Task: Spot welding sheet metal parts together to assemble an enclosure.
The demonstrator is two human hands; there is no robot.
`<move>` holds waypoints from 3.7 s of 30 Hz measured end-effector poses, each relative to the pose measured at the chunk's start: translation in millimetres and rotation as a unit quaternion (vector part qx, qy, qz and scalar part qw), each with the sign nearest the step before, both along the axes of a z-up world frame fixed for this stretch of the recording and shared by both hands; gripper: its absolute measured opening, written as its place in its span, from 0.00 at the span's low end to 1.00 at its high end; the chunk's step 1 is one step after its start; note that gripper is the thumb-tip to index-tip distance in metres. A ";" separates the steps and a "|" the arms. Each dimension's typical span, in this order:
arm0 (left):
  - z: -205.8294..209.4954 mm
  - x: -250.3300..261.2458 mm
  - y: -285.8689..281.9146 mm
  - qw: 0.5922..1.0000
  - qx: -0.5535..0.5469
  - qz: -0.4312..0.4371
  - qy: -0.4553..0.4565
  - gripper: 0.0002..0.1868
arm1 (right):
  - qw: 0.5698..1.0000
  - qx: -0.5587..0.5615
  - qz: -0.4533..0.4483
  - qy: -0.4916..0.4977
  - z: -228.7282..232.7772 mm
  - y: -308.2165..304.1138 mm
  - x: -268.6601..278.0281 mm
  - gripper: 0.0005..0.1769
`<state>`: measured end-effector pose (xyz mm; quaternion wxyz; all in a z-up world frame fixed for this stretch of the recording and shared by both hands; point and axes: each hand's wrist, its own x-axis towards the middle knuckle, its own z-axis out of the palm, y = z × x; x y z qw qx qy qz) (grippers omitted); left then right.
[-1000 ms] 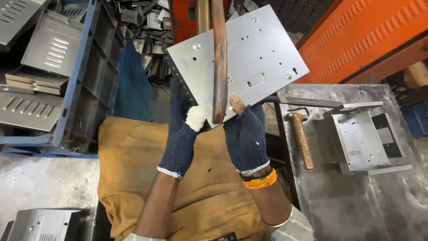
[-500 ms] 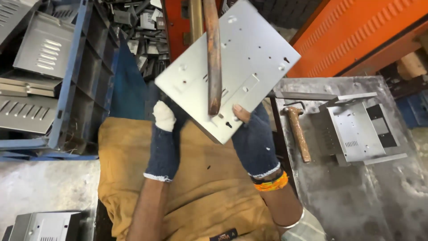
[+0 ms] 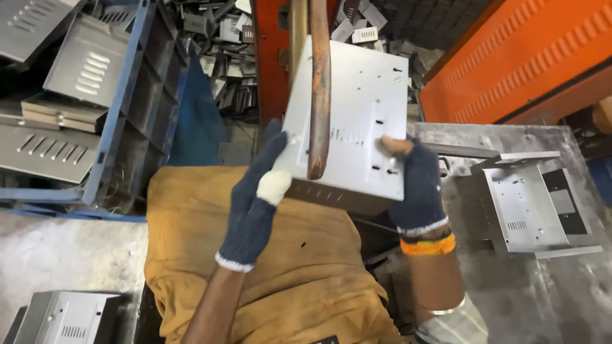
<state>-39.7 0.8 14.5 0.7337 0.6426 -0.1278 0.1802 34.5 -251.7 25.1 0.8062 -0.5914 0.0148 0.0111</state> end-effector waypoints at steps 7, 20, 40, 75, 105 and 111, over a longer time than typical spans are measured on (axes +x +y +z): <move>-7.9 12.6 0.1 0.999 0.012 -0.047 -0.003 0.30 | 0.993 0.087 -0.007 0.081 12.8 6.0 5.7 0.20; -26.3 33.5 -11.8 0.991 -0.091 -0.083 -0.057 0.35 | 0.999 0.021 -0.035 0.020 44.6 32.1 -9.8 0.31; -32.3 29.3 -15.4 0.985 -0.164 -0.049 -0.039 0.33 | 0.999 0.001 0.016 -0.029 52.8 33.2 -4.4 0.30; -29.5 22.3 -30.1 0.989 -0.138 0.000 -0.058 0.23 | 0.999 -0.002 0.032 -0.034 38.5 13.1 17.0 0.30; -7.4 2.9 -12.2 0.998 -0.026 0.035 0.037 0.47 | 0.994 -0.043 0.082 -0.053 50.9 24.3 30.9 0.28; -24.9 1.4 20.2 0.995 -0.052 0.043 0.078 0.39 | 0.995 -0.011 0.075 -0.057 39.3 53.6 31.2 0.28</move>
